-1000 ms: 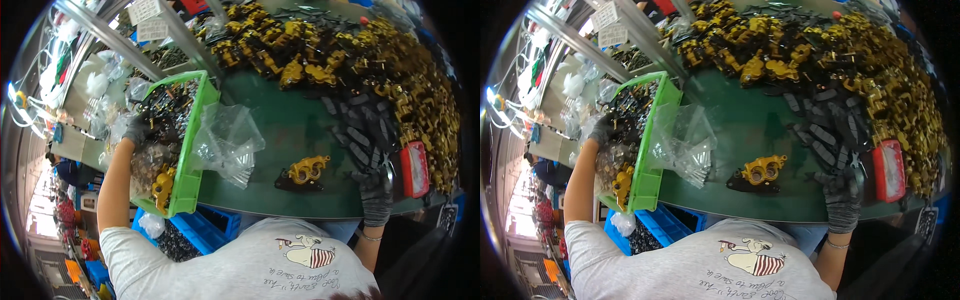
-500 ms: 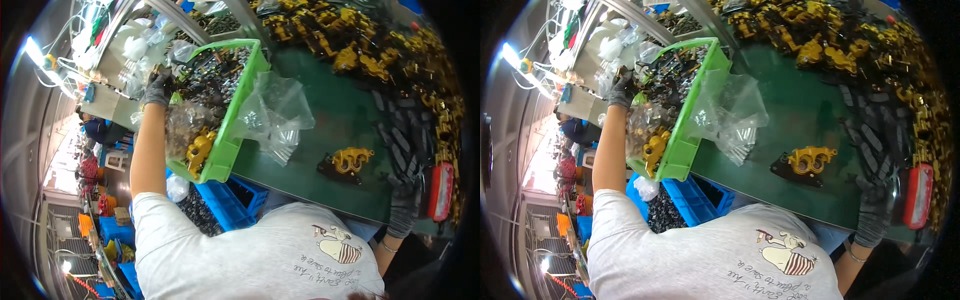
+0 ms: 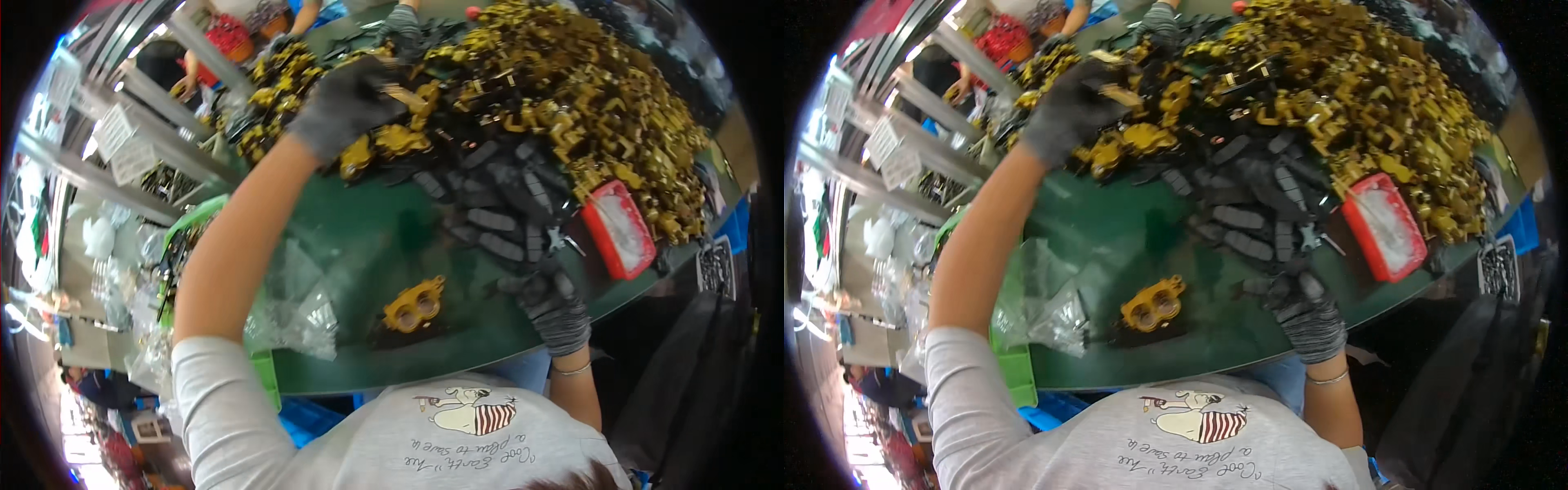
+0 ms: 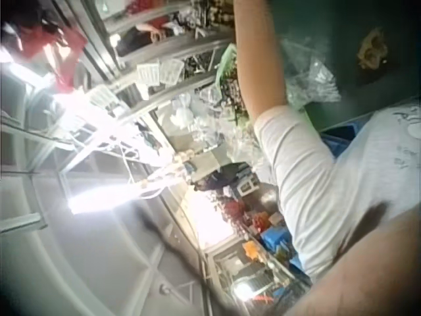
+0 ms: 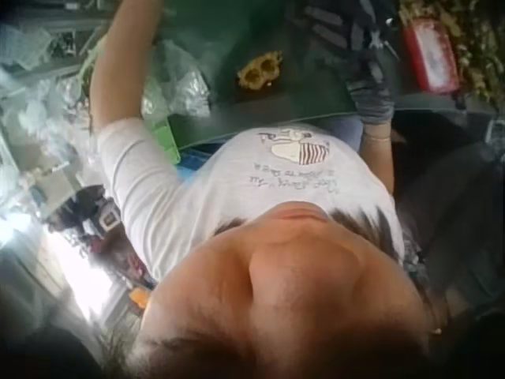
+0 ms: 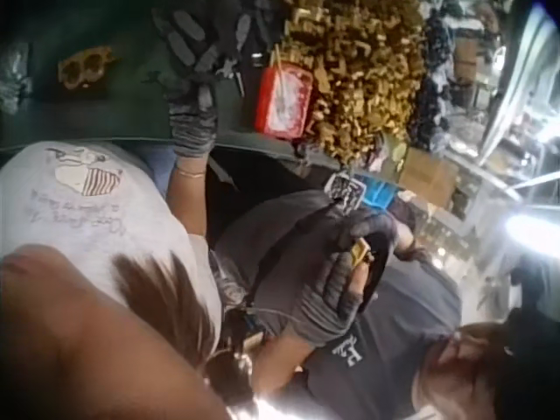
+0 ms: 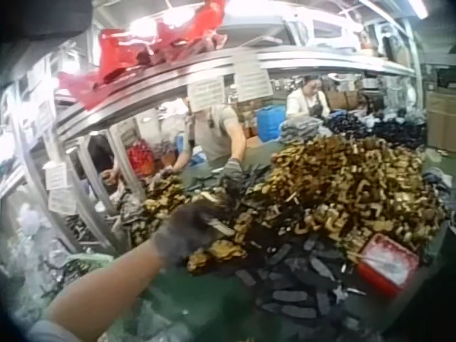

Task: Assembling brake pads and pins into yellow brake caliper housings at a manual workstation.

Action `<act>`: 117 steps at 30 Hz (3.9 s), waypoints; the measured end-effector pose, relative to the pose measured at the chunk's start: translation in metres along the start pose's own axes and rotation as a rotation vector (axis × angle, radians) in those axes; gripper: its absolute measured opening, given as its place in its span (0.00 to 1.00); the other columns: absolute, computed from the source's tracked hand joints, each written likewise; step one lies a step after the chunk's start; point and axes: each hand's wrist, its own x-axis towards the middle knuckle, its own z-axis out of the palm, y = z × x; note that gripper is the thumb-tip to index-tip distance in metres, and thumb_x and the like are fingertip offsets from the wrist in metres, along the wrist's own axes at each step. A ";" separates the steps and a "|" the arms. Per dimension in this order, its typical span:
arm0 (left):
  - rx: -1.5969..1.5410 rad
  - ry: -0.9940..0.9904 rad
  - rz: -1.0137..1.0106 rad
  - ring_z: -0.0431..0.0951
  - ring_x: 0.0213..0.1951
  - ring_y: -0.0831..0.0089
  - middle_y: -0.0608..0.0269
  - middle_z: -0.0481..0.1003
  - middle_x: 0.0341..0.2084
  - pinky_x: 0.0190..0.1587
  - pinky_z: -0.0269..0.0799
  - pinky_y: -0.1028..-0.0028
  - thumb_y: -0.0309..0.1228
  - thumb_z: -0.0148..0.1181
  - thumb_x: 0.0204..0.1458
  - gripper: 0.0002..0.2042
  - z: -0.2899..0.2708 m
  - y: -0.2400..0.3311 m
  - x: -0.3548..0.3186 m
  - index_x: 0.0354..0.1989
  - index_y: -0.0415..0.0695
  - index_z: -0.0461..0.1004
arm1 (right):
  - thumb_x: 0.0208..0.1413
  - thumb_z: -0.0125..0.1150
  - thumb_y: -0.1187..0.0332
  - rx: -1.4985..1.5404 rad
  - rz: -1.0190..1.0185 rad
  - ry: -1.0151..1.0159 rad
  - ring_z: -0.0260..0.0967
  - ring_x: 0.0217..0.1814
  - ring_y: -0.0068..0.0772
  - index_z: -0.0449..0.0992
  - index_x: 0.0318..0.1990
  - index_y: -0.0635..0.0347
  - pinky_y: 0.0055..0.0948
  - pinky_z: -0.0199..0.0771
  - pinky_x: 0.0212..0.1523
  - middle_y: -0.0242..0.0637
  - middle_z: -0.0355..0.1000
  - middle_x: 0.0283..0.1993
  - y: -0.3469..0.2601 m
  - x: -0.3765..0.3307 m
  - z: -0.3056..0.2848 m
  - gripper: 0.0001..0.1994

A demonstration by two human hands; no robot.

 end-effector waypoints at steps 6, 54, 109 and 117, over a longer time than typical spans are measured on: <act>0.270 -0.001 0.030 0.75 0.35 0.67 0.61 0.76 0.37 0.40 0.73 0.68 0.40 0.66 0.43 0.22 0.133 -0.025 0.149 0.48 0.49 0.72 | 0.57 0.51 0.60 -0.019 -0.001 0.084 0.68 0.44 0.39 0.67 0.44 0.57 0.33 0.64 0.52 0.38 0.69 0.36 -0.005 -0.002 0.008 0.13; -0.569 0.282 -0.277 0.67 0.55 0.62 0.53 0.66 0.53 0.57 0.64 0.67 0.28 0.69 0.41 0.33 0.133 0.037 -0.276 0.58 0.40 0.61 | 0.49 0.57 0.52 -2.837 -0.257 -0.047 0.66 0.52 0.41 0.76 0.44 0.56 0.40 0.64 0.54 0.39 0.71 0.47 0.037 0.178 0.124 0.20; -0.670 0.427 -0.443 0.74 0.44 0.71 0.58 0.73 0.41 0.48 0.71 0.73 0.22 0.67 0.41 0.20 0.142 0.049 -0.263 0.45 0.40 0.71 | 0.47 0.65 0.69 -1.724 0.227 -0.049 0.72 0.39 0.26 0.72 0.42 0.61 0.23 0.72 0.40 0.36 0.73 0.38 0.014 0.048 0.091 0.15; -0.640 0.432 -0.438 0.74 0.45 0.70 0.57 0.73 0.42 0.50 0.70 0.72 0.22 0.67 0.42 0.20 0.141 0.048 -0.264 0.46 0.39 0.70 | 0.51 0.57 0.52 -2.613 -0.674 -0.251 0.69 0.49 0.41 0.74 0.48 0.51 0.38 0.67 0.49 0.38 0.74 0.42 0.031 0.124 0.084 0.20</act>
